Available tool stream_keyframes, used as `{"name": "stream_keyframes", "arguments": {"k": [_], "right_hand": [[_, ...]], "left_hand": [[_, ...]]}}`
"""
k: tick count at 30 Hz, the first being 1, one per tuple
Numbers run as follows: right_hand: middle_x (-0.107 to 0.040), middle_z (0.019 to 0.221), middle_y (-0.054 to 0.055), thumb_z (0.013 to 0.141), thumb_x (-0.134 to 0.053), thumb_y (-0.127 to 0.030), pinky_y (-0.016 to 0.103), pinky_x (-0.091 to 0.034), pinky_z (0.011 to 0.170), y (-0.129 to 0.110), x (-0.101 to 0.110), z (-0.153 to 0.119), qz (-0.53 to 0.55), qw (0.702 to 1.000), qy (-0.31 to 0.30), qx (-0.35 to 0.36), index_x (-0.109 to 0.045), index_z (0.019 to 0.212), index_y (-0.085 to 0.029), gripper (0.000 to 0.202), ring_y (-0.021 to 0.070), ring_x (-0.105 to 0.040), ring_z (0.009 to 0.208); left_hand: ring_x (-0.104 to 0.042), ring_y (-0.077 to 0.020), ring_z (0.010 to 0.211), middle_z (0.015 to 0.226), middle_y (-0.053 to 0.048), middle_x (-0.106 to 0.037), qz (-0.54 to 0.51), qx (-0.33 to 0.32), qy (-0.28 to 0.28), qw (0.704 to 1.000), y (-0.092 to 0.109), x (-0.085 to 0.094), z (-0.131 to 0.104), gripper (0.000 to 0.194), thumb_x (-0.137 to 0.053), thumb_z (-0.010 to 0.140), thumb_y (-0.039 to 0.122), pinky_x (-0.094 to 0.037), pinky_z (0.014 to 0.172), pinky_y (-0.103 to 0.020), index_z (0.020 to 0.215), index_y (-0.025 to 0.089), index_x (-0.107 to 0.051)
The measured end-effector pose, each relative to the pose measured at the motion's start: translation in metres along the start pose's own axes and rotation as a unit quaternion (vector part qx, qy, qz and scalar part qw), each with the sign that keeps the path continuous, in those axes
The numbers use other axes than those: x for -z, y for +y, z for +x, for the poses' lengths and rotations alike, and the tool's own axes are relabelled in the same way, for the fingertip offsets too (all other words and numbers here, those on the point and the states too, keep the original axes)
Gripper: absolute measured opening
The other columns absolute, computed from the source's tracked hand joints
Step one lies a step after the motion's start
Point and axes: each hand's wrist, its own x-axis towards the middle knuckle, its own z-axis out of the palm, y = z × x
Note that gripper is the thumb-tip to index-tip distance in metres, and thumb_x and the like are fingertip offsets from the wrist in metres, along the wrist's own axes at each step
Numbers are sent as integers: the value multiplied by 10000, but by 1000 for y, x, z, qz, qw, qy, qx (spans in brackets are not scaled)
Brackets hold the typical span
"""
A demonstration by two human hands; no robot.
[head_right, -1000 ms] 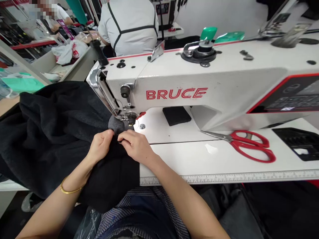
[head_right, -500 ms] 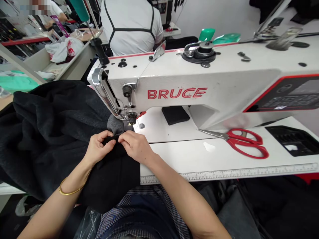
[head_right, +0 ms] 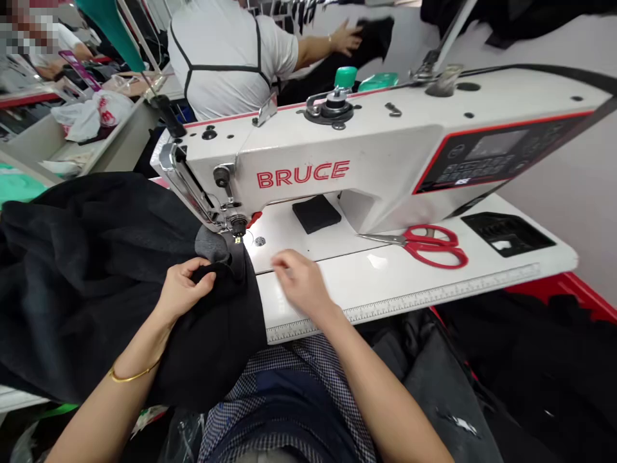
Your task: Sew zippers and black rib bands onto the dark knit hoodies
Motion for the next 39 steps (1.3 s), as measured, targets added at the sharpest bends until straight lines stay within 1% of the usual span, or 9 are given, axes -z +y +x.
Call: {"name": "stream_keyframes", "arguments": {"k": [4, 8, 13, 17, 25, 28, 31, 36, 39], "right_hand": [[-610, 831, 59, 804, -462, -252, 348, -434, 772, 46, 61, -42, -224, 959, 149, -87, -573, 824, -183, 132, 205, -556, 801], [-559, 1033, 151, 792, -444, -323, 442, -394, 841, 74, 94, -58, -401, 889, 177, -133, -592, 990, -121, 320, 287, -493, 968], [-561, 1058, 132, 832, -396, -282, 414, -391, 833, 70, 101, -56, -414, 882, 90, -208, -584, 1050, -124, 328, 275, -482, 974], [-550, 1007, 123, 834, -443, -379, 401, -391, 810, 64, 108, -50, -425, 867, 63, -252, -578, 1065, -147, 354, 271, -478, 966], [-596, 846, 74, 727, -556, -426, 292, -408, 706, 66, 122, -25, -346, 891, -57, -287, -610, 873, -149, 318, 205, -555, 811], [-609, 882, 79, 674, -580, -501, 298, -408, 656, 67, 121, -13, -338, 876, -68, -337, -586, 889, -159, 404, 227, -568, 821], [-628, 817, 41, 651, -613, -433, 276, -398, 591, 66, 119, -3, -301, 869, -101, -380, -577, 839, -176, 320, 206, -584, 737], [-636, 782, 26, 662, -599, -288, 261, -402, 625, 64, 115, 1, -277, 881, -119, -365, -590, 794, -178, 171, 190, -590, 749], [-631, 846, 49, 660, -604, -249, 267, -412, 663, 68, 115, 2, -287, 888, -111, -341, -586, 891, -156, 250, 192, -587, 787]], "left_hand": [[-366, -75, 418, 482, 27, -449, -3, 4, 2, 1000, -2, 1, 0, 250, -518, 645, 365, -307, 411, -176, 685, 126, -580], [-332, -61, 378, 453, 39, -448, 9, 8, 5, 1000, 0, 3, 0, 273, -522, 627, 391, -280, 383, -172, 685, 132, -587], [-260, -46, 296, 319, 79, -344, 21, 56, 32, 998, 2, 3, -3, 308, -547, 588, 427, -209, 334, -159, 708, 147, -594], [-307, -51, 297, 274, 99, -336, 28, 73, 52, 996, 0, 0, -4, 268, -572, 589, 419, -261, 366, -143, 715, 184, -597], [-307, -53, 292, 310, 83, -361, 52, -75, 117, 989, 5, 0, -8, 223, -535, 633, 355, -274, 362, -174, 681, 150, -608], [-331, -52, 312, 367, 67, -425, 43, -82, 110, 990, 6, 0, -7, 196, -527, 645, 324, -288, 373, -173, 664, 145, -604], [-349, -54, 331, 401, 57, -458, 31, -77, 111, 990, 6, 1, -7, 186, -521, 656, 310, -300, 384, -170, 657, 143, -601], [-343, -47, 334, 400, 67, -443, 31, -94, 122, 988, 4, 0, -8, 170, -523, 660, 304, -289, 384, -161, 646, 148, -590], [-320, -42, 323, 392, 76, -417, 28, -92, 123, 988, 4, -2, -8, 163, -526, 661, 302, -272, 372, -162, 656, 151, -586]]}}
